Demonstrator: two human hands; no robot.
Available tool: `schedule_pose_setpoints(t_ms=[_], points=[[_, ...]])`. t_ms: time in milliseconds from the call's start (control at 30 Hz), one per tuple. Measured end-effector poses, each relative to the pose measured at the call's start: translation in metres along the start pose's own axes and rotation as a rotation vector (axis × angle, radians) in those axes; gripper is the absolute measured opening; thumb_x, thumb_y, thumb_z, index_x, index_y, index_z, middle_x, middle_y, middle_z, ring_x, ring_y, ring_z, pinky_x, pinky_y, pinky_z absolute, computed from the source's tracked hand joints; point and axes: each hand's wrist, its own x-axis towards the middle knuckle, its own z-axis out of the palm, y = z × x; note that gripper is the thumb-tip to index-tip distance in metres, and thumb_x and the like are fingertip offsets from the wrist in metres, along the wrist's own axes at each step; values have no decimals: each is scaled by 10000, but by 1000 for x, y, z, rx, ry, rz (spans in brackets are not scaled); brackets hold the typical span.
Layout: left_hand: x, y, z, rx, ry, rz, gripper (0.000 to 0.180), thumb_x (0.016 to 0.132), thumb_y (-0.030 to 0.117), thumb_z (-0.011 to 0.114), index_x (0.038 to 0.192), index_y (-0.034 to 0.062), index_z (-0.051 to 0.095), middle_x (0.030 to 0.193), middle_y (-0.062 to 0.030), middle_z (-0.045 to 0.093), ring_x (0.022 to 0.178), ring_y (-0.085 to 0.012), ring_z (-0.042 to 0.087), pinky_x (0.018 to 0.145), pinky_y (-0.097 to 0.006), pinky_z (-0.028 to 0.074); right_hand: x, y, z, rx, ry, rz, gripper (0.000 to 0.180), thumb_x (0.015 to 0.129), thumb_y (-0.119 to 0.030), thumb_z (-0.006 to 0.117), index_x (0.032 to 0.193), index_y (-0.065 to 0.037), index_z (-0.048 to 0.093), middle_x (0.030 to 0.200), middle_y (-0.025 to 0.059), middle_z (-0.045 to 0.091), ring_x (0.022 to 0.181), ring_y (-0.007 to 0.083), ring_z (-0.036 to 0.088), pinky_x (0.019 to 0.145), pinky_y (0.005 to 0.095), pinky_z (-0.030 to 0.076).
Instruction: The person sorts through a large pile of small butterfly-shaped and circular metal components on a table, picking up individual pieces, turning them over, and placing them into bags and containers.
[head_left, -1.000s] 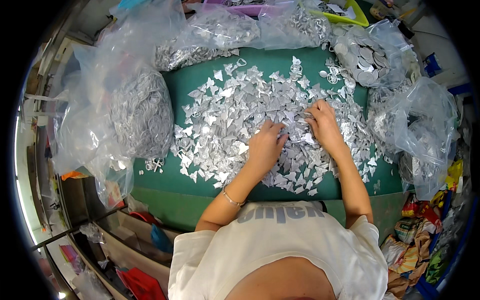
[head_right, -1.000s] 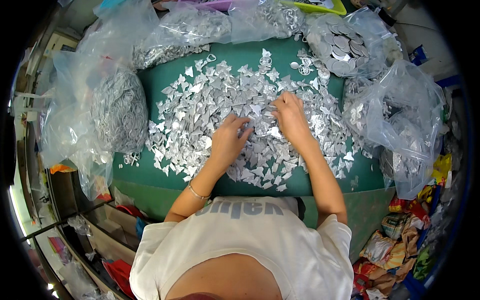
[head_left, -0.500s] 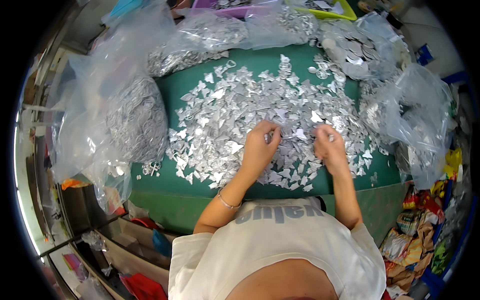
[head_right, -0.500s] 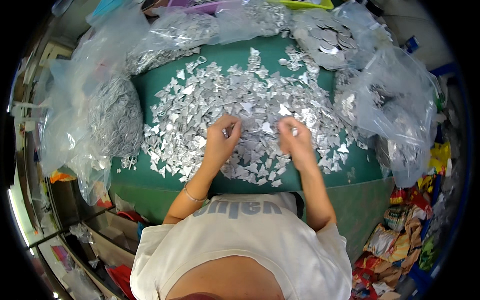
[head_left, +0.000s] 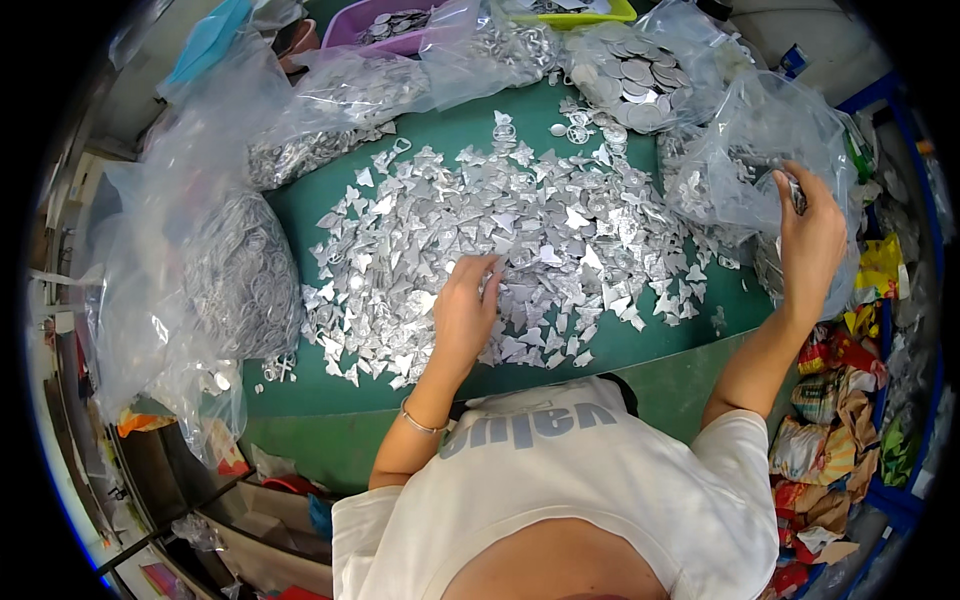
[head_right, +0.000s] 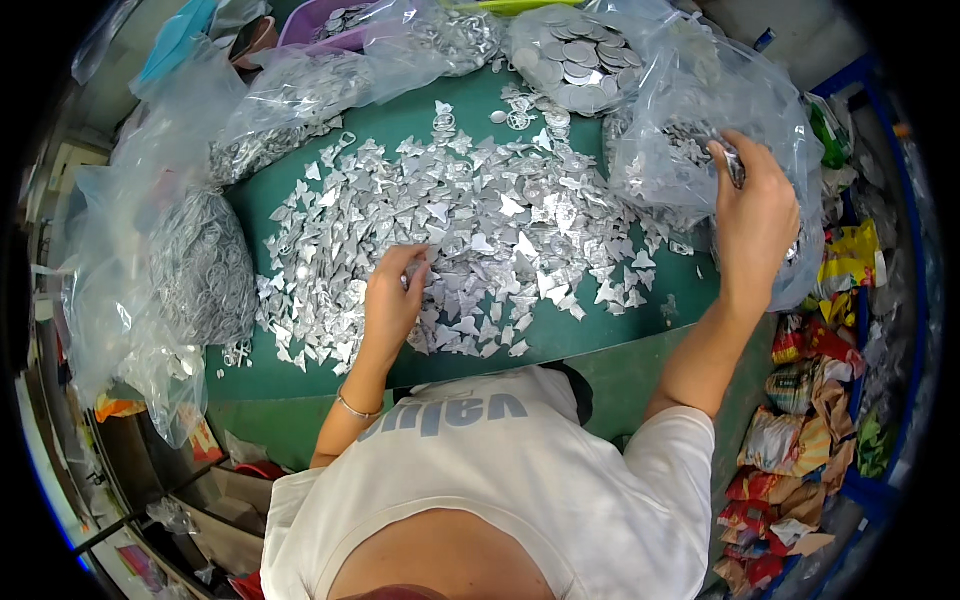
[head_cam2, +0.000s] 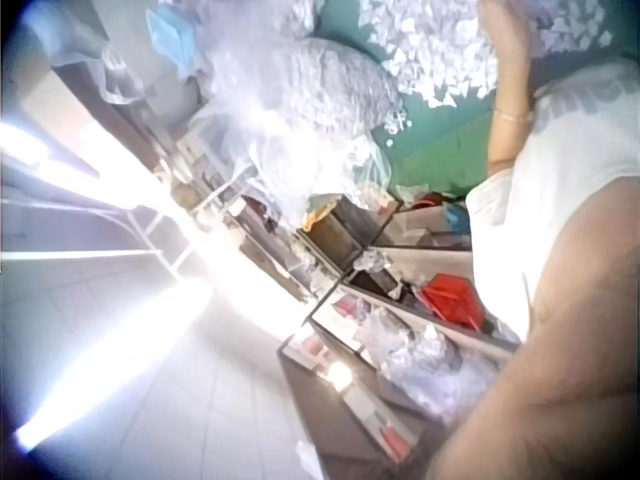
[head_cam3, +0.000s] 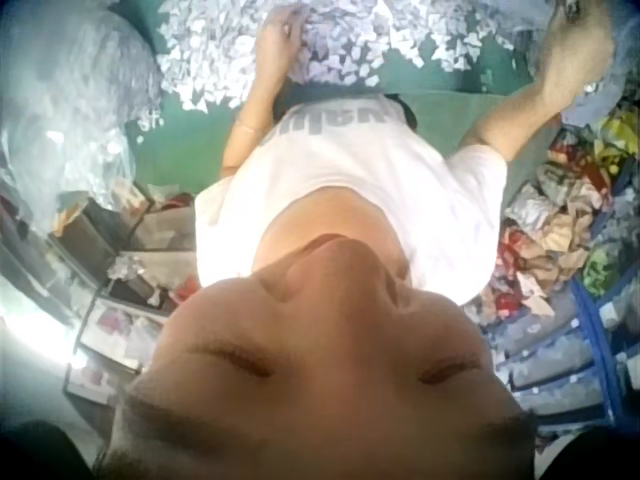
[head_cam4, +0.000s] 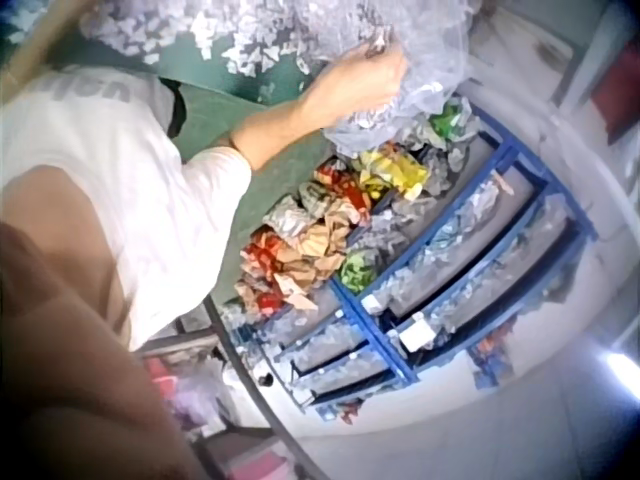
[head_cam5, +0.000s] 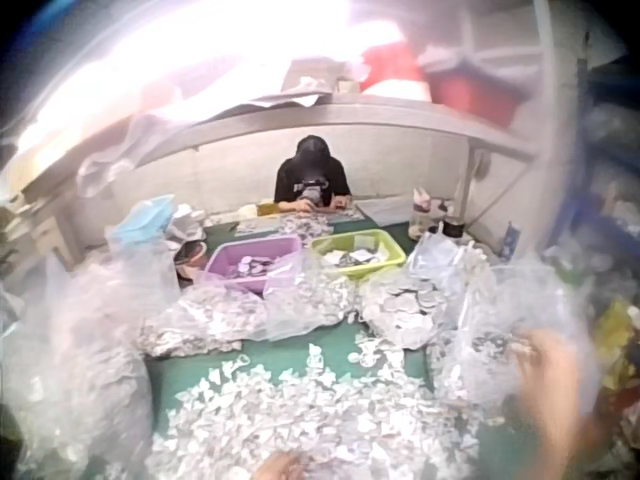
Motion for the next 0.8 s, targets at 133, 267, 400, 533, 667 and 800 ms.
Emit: schedule_pose_setpoints(t_ms=[133, 267, 400, 533, 667, 800], points=[[6, -5, 13, 165, 55, -40, 230, 760, 124, 635, 968, 37, 591, 924, -109, 581, 780, -304, 593, 641, -359, 469, -32, -18, 9, 640, -156, -94, 137, 753, 32, 547, 870, -12, 604, 901, 117, 640, 767, 288, 607, 661, 301, 474], [27, -6, 30, 264, -70, -67, 279, 737, 187, 670, 967, 45, 599, 913, -104, 577, 783, -296, 593, 630, -363, 468, -74, -25, 76, 787, -975, -207, 192, 786, -150, 610, 927, -21, 622, 899, 142, 625, 800, 321, 593, 697, 385, 458], [31, -3, 32, 288, -159, -43, 303, 721, 162, 679, 987, 41, 600, 870, -114, 581, 768, -304, 582, 635, -371, 462, -105, -47, 122, 316, -613, 2, 295, 761, -230, 648, 974, -34, 594, 895, 141, 583, 750, 345, 588, 627, 417, 450], [27, -6, 38, 114, -41, 24, 272, 743, 117, 656, 992, 26, 595, 781, -89, 569, 687, -257, 562, 618, -336, 454, -115, -61, 132, 341, -512, 99, 364, 688, -266, 714, 901, -42, 522, 905, 137, 552, 748, 346, 579, 587, 407, 451], [26, -19, 33, -470, -24, -232, 200, 771, 87, 612, 956, 14, 592, 720, -45, 515, 599, -151, 476, 534, -266, 391, -126, -50, 142, 863, -426, 246, 231, 732, -134, 664, 817, -35, 474, 742, 76, 532, 689, 227, 547, 559, 353, 434], [24, -12, 13, -1326, -132, -682, 130, 821, 138, 548, 890, 27, 553, 705, -34, 478, 573, -111, 415, 489, -225, 321, -119, -25, 137, 1819, -617, 796, 106, 805, -83, 561, 802, -35, 466, 670, 35, 502, 633, 147, 499, 535, 260, 393]])
